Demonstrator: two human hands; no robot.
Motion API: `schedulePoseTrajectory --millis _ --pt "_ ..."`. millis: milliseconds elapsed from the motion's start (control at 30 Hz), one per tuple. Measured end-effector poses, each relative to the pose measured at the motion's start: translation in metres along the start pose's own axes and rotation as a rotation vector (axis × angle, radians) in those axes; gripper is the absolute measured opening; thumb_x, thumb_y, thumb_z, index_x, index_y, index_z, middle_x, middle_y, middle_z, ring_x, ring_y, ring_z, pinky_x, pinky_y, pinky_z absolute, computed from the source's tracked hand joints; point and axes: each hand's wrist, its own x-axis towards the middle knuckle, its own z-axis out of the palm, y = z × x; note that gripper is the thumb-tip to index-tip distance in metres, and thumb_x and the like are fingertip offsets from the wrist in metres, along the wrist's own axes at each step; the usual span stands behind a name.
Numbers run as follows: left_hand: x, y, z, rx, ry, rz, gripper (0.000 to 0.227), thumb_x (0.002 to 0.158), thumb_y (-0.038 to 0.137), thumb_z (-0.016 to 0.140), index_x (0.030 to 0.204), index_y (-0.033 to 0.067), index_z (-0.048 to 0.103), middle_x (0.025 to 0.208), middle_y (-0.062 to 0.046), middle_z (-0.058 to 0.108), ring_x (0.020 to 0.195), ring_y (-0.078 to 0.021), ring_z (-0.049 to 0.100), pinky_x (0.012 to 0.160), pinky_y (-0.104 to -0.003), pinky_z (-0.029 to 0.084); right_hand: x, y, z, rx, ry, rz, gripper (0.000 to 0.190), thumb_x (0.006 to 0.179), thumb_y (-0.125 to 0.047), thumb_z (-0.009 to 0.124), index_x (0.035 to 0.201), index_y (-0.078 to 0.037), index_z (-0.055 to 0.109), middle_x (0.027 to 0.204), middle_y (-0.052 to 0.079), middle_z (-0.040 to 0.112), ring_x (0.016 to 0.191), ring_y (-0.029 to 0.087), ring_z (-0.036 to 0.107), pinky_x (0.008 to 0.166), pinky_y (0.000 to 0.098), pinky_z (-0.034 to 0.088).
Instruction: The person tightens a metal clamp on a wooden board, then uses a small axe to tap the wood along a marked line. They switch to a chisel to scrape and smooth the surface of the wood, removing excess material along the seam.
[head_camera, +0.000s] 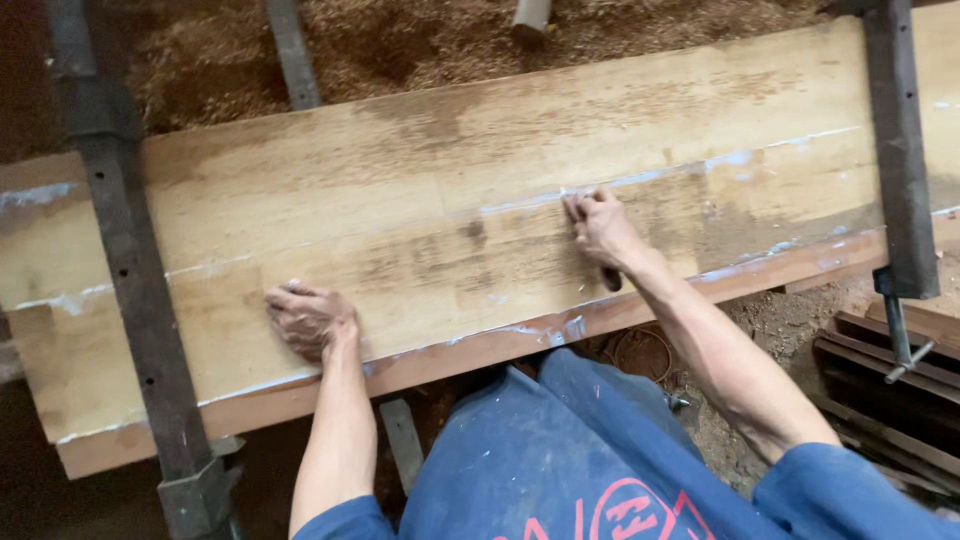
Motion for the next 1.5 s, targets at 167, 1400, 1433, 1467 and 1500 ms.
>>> schedulePoseTrajectory --millis 167,1400,1433,1467,1500 --pt "0.009 -0.014 0.026 0.091 0.049 0.13 0.03 0.104 0.024 0.054 0.115 -0.0032 0.051 0.112 -0.028 0.063 0.108 -0.0452 0.061 0.082 -0.058 0.048 0.013 -0.021 -0.013 0.246 -0.02 0.272 0.041 0.098 -0.032 0.064 0.072 -0.001 0.071 0.062 0.022 0.062 0.059 0.038 0.065 0.06 0.0494 0.054" --pt "-0.292 0.241 0.093 -0.298 -0.417 1.251 0.017 0.103 0.023 0.059 0.097 0.007 0.061 0.094 -0.015 0.063 0.088 -0.0369 0.059 0.078 -0.048 0.048 -0.303 0.145 0.064 0.902 0.733 0.709 0.022 0.109 -0.017 0.055 0.116 0.003 0.063 0.084 0.005 0.073 0.071 0.014 0.072 0.062 0.0272 0.058" --pt "-0.292 0.239 0.091 -0.31 -0.411 1.255 0.017 0.103 0.023 0.059 0.098 0.0066 0.061 0.095 -0.015 0.062 0.088 -0.0369 0.059 0.079 -0.048 0.048 -0.297 0.147 0.069 1.002 0.718 0.677 0.024 0.109 -0.02 0.056 0.114 0.002 0.064 0.081 0.002 0.072 0.068 0.011 0.07 0.06 0.0257 0.058" --pt "-0.292 0.24 0.091 -0.302 -0.397 1.253 0.018 0.102 0.023 0.059 0.097 0.0061 0.06 0.095 -0.015 0.062 0.088 -0.0369 0.059 0.078 -0.048 0.048 -0.286 0.152 0.075 1.046 0.678 0.698 0.026 0.108 -0.023 0.06 0.11 0.003 0.063 0.079 0.002 0.07 0.067 0.01 0.068 0.058 0.0259 0.057" --pt "-0.293 0.241 0.092 -0.294 -0.384 1.251 0.019 0.102 0.023 0.059 0.096 0.0057 0.06 0.094 -0.016 0.062 0.088 -0.037 0.059 0.078 -0.048 0.048 -0.276 0.158 0.083 1.088 0.637 0.718 0.03 0.106 -0.026 0.064 0.106 0.004 0.062 0.077 0.002 0.068 0.065 0.009 0.066 0.056 0.0261 0.056"
